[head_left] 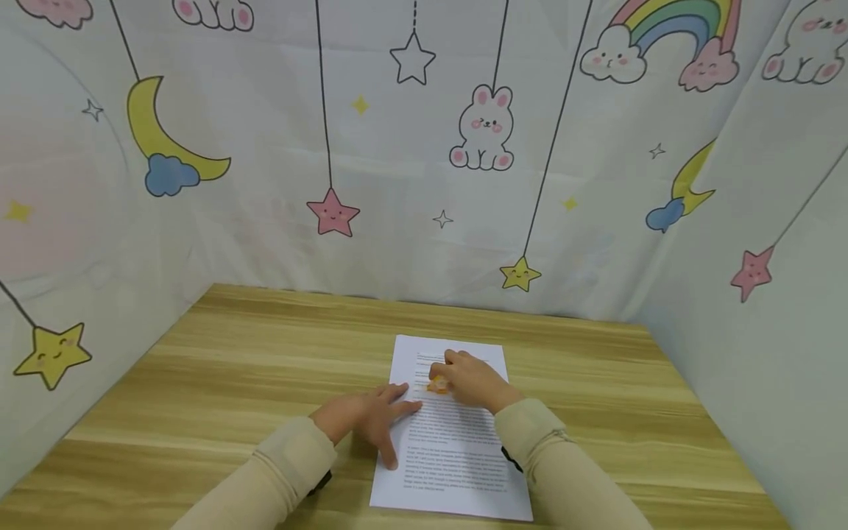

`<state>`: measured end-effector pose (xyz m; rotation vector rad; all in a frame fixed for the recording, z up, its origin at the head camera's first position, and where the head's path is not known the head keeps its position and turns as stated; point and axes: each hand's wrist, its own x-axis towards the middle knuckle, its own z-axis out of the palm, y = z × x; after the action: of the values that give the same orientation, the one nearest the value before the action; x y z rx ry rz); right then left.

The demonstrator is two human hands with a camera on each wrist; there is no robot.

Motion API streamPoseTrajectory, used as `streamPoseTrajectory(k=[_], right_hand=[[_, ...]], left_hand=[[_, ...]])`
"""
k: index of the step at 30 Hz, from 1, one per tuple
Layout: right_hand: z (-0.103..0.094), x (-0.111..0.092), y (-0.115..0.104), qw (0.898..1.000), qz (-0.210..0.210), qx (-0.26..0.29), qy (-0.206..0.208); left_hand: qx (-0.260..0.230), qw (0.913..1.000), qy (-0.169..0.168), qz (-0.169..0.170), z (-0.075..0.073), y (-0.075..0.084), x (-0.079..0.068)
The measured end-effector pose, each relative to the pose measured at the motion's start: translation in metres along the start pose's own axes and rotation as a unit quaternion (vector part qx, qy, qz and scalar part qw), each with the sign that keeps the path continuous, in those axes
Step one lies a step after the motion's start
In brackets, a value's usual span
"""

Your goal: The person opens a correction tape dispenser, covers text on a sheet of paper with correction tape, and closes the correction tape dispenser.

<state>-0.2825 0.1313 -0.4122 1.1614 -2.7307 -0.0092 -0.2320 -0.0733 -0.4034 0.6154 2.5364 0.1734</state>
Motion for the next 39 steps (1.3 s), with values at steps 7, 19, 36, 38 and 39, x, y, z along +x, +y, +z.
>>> streamPoseTrajectory(k=[7,19,36,38,39], right_hand=[[0.001,-0.012,0.009,1.0,0.0,-0.002,0.003],[-0.003,-0.023,0.018,1.0,0.002,0.0,0.001],[-0.004,-0.052,0.042,0.978,0.1,0.172,0.06],[-0.004,-0.052,0.041,0.981,0.093,0.162,0.059],[-0.003,-0.053,0.04,0.982,0.088,0.155,0.056]], left_hand=[[0.008,1.0,-0.002,0.004,0.002,0.002,-0.001],[-0.012,0.9999,-0.001,-0.009,0.0,0.002,-0.002],[-0.004,1.0,0.005,0.0,0.002,0.001,-0.002],[0.002,1.0,0.006,0.002,0.002,0.0,-0.002],[0.003,1.0,0.006,0.003,0.002,0.0,-0.002]])
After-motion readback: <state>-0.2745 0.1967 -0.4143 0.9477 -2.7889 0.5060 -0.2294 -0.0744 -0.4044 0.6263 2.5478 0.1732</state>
